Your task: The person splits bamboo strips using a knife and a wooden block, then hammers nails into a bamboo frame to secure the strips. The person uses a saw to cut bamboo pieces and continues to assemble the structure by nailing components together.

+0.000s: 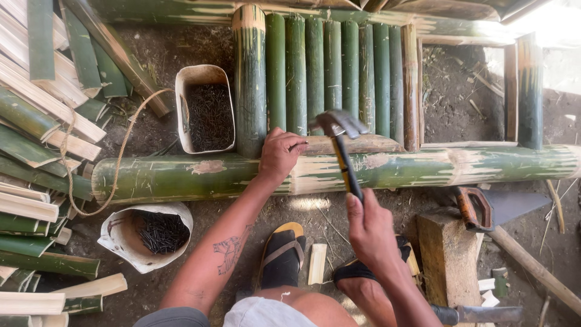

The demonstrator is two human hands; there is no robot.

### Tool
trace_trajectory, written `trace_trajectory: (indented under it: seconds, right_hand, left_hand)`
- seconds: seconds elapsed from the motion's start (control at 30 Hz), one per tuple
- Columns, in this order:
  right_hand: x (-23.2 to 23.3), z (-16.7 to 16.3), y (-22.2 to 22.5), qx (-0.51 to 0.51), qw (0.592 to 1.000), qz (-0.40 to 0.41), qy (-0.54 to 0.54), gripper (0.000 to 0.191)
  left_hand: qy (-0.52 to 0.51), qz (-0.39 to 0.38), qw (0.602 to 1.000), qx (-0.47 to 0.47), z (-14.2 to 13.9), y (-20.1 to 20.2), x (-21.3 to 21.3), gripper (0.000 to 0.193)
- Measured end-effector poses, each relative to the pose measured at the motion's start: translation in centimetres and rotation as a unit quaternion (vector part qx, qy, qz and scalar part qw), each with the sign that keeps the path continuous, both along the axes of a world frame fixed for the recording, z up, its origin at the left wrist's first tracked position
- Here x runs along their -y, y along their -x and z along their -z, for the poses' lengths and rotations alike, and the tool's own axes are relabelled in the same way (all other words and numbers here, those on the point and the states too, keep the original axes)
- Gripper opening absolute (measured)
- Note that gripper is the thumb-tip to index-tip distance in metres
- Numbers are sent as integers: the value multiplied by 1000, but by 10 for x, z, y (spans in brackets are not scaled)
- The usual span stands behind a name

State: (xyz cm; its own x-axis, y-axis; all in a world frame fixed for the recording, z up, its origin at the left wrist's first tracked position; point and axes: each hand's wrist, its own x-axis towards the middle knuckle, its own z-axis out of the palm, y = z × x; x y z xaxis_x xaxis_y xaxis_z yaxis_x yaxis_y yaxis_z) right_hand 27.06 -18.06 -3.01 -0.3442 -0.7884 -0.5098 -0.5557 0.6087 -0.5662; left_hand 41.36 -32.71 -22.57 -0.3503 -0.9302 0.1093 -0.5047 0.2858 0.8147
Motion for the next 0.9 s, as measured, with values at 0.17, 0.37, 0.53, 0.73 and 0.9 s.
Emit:
trace_trajectory:
  seconds: [0.17, 0.37, 0.53, 0.73, 0.9]
  right_hand:
    - [7, -7, 0, -69, 996, -61, 0, 42]
    - [9, -11, -3, -14, 999, -25, 40, 42]
    - [11, -7, 2, -92, 993, -77, 4, 46]
    - [10, -1, 0, -22, 991, 25, -130, 43]
    - [2, 0, 4, -45, 999, -18, 5, 49]
  left_hand:
    - [2, 19, 1000, 21, -2, -1, 3, 15]
    - [-1, 2, 1000, 21, -7, -1, 1, 5]
    - [-5, 22, 1000, 7, -7, -2, 0, 4]
    - [-70, -3, 997, 14, -14, -2, -5, 5]
    - [-142, 26, 990, -2, -22, -12, 10, 8]
